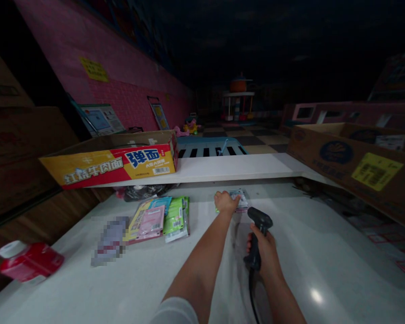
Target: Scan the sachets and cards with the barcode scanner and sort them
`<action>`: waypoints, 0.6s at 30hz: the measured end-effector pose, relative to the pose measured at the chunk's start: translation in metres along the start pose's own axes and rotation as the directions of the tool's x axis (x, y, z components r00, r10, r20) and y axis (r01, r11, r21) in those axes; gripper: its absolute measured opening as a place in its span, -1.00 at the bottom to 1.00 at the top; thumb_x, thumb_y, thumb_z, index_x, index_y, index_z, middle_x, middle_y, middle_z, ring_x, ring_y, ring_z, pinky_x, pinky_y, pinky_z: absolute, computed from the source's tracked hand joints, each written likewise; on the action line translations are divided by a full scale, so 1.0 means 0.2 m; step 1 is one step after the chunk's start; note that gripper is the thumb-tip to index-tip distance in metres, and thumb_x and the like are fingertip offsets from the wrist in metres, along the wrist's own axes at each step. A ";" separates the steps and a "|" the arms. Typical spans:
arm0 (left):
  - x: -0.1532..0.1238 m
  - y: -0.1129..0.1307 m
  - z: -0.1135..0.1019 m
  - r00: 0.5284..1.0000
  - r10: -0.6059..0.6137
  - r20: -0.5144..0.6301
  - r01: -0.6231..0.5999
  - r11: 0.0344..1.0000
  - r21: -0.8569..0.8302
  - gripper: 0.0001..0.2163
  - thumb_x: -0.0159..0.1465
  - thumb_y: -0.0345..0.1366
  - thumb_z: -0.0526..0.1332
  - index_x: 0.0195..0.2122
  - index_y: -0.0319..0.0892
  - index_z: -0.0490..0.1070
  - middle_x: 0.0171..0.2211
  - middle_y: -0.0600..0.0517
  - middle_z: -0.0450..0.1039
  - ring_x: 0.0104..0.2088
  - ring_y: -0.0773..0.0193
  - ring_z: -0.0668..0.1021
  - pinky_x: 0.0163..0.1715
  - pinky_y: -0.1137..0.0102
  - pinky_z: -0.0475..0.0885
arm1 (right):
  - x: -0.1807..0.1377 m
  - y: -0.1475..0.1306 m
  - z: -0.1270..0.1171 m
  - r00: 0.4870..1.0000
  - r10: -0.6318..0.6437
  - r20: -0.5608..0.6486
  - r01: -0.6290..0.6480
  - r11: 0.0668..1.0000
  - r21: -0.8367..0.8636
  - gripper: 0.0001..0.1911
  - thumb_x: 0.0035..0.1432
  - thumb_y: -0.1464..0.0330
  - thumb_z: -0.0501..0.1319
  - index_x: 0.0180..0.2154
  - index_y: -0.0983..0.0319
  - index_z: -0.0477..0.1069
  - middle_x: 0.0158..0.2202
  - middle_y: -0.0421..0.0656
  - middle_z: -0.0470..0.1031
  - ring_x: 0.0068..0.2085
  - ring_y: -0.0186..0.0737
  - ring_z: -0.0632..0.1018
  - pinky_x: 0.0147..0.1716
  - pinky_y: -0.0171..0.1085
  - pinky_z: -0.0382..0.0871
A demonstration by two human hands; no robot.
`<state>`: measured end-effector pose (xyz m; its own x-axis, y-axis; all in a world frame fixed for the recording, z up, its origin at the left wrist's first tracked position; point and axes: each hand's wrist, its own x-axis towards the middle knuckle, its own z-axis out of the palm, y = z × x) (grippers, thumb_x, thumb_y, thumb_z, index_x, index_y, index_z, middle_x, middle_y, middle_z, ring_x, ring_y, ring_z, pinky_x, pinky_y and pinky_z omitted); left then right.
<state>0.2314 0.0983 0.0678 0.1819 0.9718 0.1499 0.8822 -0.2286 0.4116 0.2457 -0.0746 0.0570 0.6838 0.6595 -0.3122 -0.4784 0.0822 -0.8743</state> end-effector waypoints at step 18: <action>0.07 -0.01 0.02 0.980 -0.190 0.055 0.196 0.894 -0.402 -0.91 -0.01 -0.39 0.34 -0.51 -0.22 0.43 -0.20 -0.25 0.51 -0.01 -0.09 0.47 -0.09 0.20 0.32 | 0.01 -0.01 -0.01 1.000 -0.005 -0.013 0.005 0.999 0.044 -0.64 -0.11 0.13 0.37 -0.43 0.20 0.30 -0.68 -0.33 0.37 -0.72 -0.39 0.34 -0.77 -0.40 0.25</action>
<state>0.2336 0.1117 0.0658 0.0340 0.9992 0.0194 0.6500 -0.0368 0.7590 0.2484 -0.0747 0.0571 0.6931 0.6494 -0.3129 -0.4988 0.1186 -0.8586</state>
